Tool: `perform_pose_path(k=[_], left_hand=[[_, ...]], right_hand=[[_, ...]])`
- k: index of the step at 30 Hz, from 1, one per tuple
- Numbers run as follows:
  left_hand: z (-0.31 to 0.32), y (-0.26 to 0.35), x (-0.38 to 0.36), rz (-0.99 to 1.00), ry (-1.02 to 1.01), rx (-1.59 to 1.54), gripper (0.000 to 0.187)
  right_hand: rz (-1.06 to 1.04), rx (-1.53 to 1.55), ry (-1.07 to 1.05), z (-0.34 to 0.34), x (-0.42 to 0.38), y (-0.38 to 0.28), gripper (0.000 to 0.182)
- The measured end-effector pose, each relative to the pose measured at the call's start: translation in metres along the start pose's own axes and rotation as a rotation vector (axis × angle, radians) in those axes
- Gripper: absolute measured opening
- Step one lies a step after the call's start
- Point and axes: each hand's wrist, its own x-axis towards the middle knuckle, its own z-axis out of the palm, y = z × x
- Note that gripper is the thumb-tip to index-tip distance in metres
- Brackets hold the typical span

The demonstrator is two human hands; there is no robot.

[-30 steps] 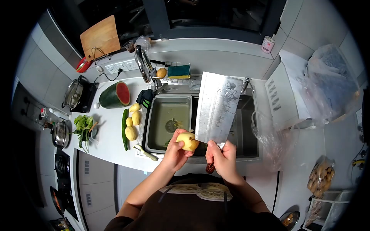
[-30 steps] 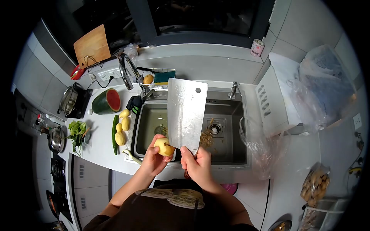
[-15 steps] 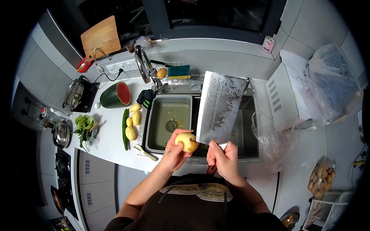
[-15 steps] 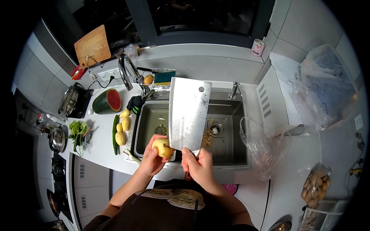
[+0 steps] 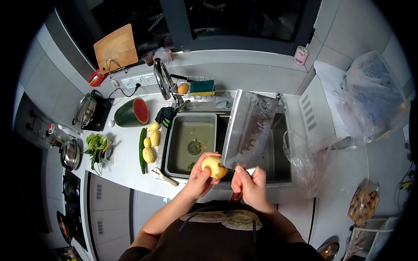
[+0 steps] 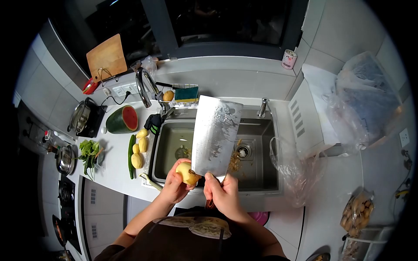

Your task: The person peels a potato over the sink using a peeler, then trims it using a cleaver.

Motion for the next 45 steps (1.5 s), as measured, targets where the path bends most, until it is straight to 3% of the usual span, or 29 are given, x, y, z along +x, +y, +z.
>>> perform_pose_path(k=[3, 6, 8, 11, 18, 24, 28, 30, 35, 37, 38, 40, 41, 43, 45], left_hand=[[0.0, -0.003, 0.0, 0.023, -0.002, -0.005, 0.062], [0.002, 0.002, 0.0, 0.088, 0.071, 0.21, 0.058], [0.002, 0.008, 0.002, 0.231, 0.069, 0.514, 0.056], [0.008, 0.014, 0.002, 0.314, 0.088, 0.645, 0.056], [0.02, 0.011, -0.001, 0.402, 0.185, 0.692, 0.056], [0.013, 0.024, 0.004, 0.229, 0.052, 0.613, 0.056], [0.005, 0.026, 0.008, 0.159, 0.026, 0.512, 0.053], [0.006, 0.034, 0.008, -0.012, 0.002, 0.44, 0.046], [0.009, 0.049, 0.017, -0.055, -0.037, 0.526, 0.038], [0.006, 0.051, 0.02, -0.236, -0.046, 0.457, 0.037], [0.006, 0.055, 0.02, -0.234, -0.044, 0.455, 0.037], [0.015, 0.068, 0.022, -0.47, -0.065, 0.416, 0.037], [0.016, 0.066, 0.023, -0.468, -0.062, 0.412, 0.037], [0.018, 0.061, 0.026, -0.649, 0.041, 0.337, 0.036], [0.014, 0.068, 0.028, -0.703, -0.017, 0.32, 0.036]], right_hand=[[-0.042, 0.034, 0.035, 0.003, -0.002, -0.001, 0.027], [-0.055, 0.034, 0.035, 0.001, -0.002, 0.0, 0.026], [-0.077, 0.007, 0.019, -0.002, -0.002, 0.001, 0.025], [-0.098, -0.009, 0.012, -0.002, -0.004, 0.001, 0.025], [-0.19, -0.02, -0.013, 0.001, -0.003, -0.002, 0.025], [-0.078, 0.014, -0.138, -0.007, -0.005, -0.008, 0.021], [-0.048, 0.062, -0.108, -0.006, -0.006, -0.009, 0.024], [-0.021, 0.075, -0.146, -0.007, -0.007, -0.011, 0.021], [0.024, 0.078, -0.184, -0.007, -0.01, -0.014, 0.018], [0.041, 0.085, -0.198, -0.008, -0.01, -0.016, 0.018], [0.049, 0.092, -0.209, -0.009, -0.01, -0.016, 0.018], [0.06, 0.096, -0.223, -0.012, -0.01, -0.016, 0.018], [0.06, 0.11, -0.261, -0.014, -0.01, -0.015, 0.018], [0.063, 0.122, -0.302, -0.015, -0.01, -0.016, 0.019], [0.11, 0.096, -0.299, -0.015, -0.011, -0.02, 0.019]])
